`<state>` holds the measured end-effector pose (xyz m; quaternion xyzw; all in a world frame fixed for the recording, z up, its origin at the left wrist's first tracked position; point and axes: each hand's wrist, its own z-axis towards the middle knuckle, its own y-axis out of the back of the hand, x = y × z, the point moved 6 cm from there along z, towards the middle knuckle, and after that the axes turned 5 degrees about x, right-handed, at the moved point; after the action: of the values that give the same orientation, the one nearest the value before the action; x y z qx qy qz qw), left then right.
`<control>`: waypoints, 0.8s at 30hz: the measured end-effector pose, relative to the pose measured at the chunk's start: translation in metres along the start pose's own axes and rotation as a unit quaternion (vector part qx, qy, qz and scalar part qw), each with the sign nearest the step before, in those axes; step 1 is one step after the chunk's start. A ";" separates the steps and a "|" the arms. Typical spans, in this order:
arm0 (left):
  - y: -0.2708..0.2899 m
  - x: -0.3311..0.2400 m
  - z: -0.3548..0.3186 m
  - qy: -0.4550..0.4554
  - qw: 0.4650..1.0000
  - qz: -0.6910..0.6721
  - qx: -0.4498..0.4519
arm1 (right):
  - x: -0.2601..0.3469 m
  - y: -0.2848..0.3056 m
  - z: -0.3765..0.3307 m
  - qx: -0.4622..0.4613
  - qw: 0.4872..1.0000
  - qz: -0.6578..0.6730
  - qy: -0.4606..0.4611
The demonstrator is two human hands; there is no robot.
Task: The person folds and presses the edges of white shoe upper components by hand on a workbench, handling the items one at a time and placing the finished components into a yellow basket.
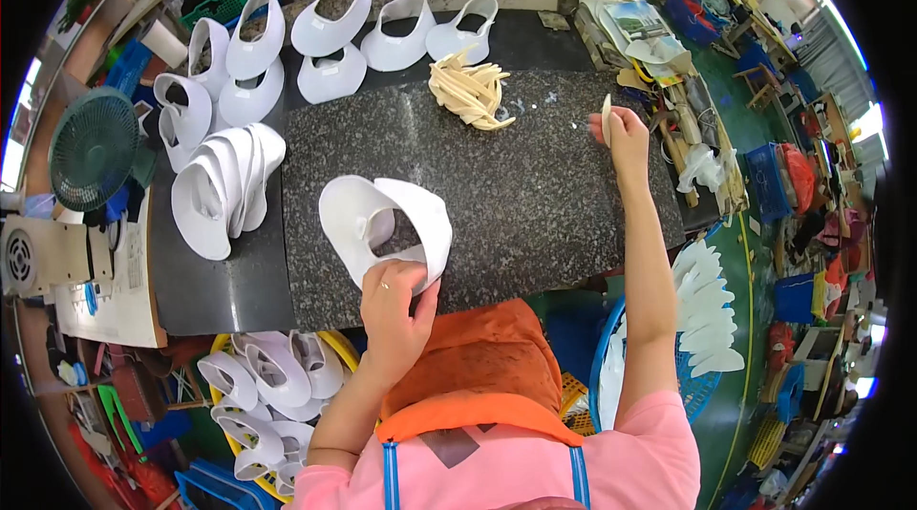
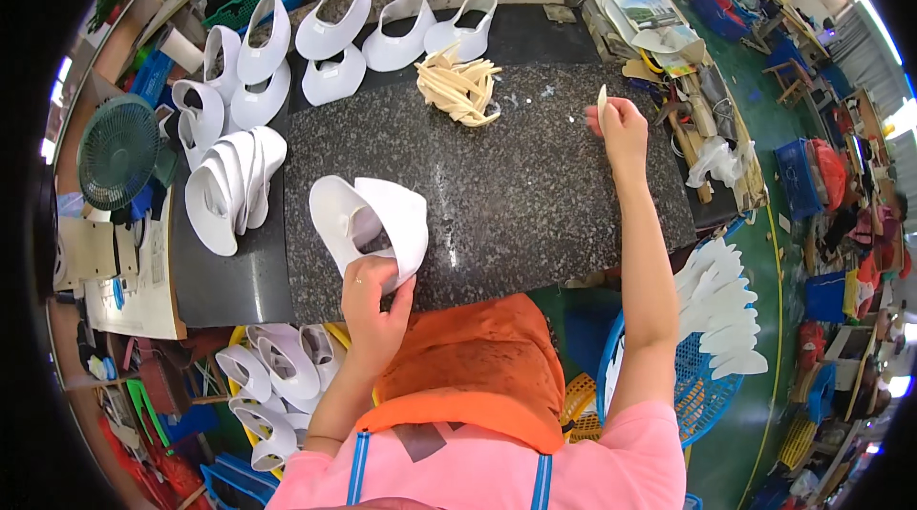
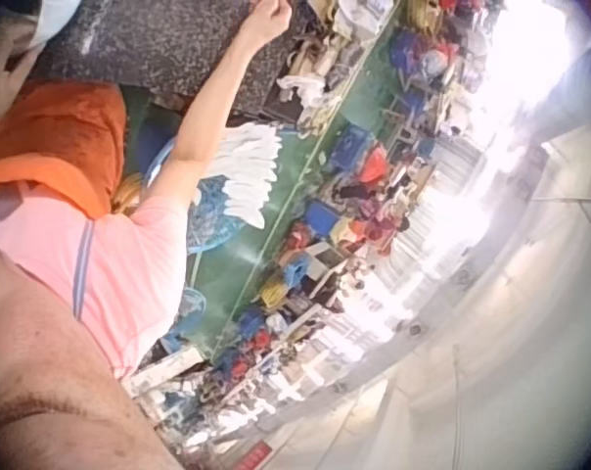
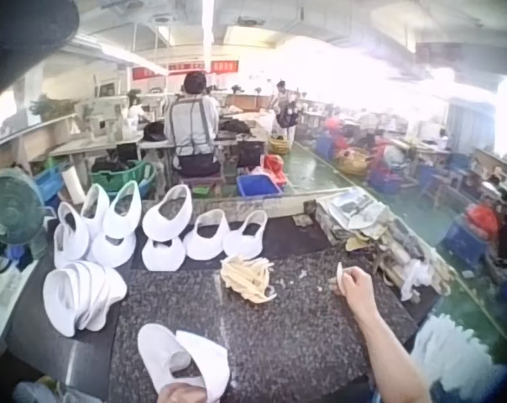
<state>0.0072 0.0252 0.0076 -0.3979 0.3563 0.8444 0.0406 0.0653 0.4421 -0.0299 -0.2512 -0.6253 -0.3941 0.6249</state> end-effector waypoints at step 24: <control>-0.003 -0.002 -0.025 -0.089 0.983 0.158 0.001 | 0.011 -0.024 -0.084 0.223 0.944 0.194 -0.149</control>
<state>0.0260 0.0123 -0.0035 -0.2594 0.4106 0.8720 -0.0612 0.0940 0.3586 -0.0310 -0.2776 -0.7223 -0.0735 0.6291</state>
